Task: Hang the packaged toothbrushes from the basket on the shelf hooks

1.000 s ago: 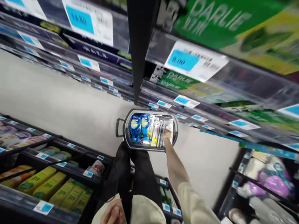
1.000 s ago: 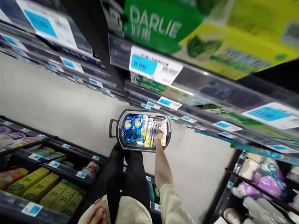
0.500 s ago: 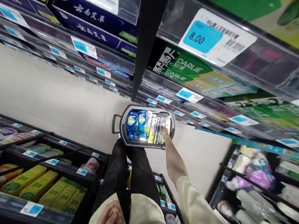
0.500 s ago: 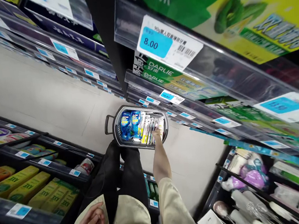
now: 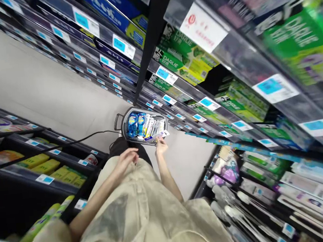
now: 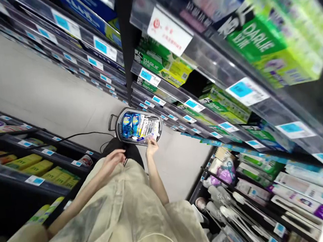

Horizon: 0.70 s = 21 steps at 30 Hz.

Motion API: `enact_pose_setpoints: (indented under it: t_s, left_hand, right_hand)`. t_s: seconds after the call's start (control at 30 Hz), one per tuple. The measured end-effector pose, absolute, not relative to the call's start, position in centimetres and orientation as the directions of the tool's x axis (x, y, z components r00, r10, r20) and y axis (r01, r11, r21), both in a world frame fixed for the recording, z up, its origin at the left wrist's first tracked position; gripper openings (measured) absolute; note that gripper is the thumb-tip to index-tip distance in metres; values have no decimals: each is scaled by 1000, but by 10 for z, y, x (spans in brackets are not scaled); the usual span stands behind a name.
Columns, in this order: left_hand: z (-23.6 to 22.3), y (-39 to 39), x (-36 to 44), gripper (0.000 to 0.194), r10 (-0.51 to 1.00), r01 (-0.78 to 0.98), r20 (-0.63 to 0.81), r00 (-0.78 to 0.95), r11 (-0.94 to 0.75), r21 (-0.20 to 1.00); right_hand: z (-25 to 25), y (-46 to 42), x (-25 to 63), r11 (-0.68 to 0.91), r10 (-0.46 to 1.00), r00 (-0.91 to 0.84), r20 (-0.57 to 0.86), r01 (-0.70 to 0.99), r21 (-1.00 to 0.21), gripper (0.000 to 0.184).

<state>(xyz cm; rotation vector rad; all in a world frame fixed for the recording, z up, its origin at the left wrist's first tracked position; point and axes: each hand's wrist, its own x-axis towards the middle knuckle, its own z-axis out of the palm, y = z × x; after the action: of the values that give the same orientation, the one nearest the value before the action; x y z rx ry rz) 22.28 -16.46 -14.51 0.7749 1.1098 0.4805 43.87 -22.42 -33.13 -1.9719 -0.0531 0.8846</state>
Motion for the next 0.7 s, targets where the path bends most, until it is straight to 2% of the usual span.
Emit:
enact_pose_setpoints:
  t_s: [0.1, 0.2, 0.3, 0.43, 0.53, 0.7]
  left_hand:
    - [-141, -146, 241, 31, 746, 96, -541, 389, 551, 829]
    - [-144, -131, 251, 28, 788, 176, -477, 390, 445, 878]
    - [-142, -119, 256, 30, 789, 247, -406, 461, 325, 913]
    - [-129, -107, 257, 32, 741, 303, -327, 587, 173, 937]
    - [-119, -98, 258, 29, 684, 319, -289, 670, 86, 944]
    - [-104, -85, 260, 29, 628, 317, -249, 738, 4, 949]
  right_hand:
    - [-279, -227, 412, -484, 307, 815, -491, -310, -818, 33]
    - [-237, -221, 400, -377, 314, 810, -495, -372, -848, 34]
    - [-203, -209, 402, -199, 376, 763, -526, -488, -850, 35]
    - [-165, -185, 419, 14, 485, 733, -476, -551, -834, 44]
    - [-138, -166, 431, 74, 521, 725, -450, -564, -822, 48]
    - [-99, -145, 433, 130, 616, 675, -406, -596, -792, 42]
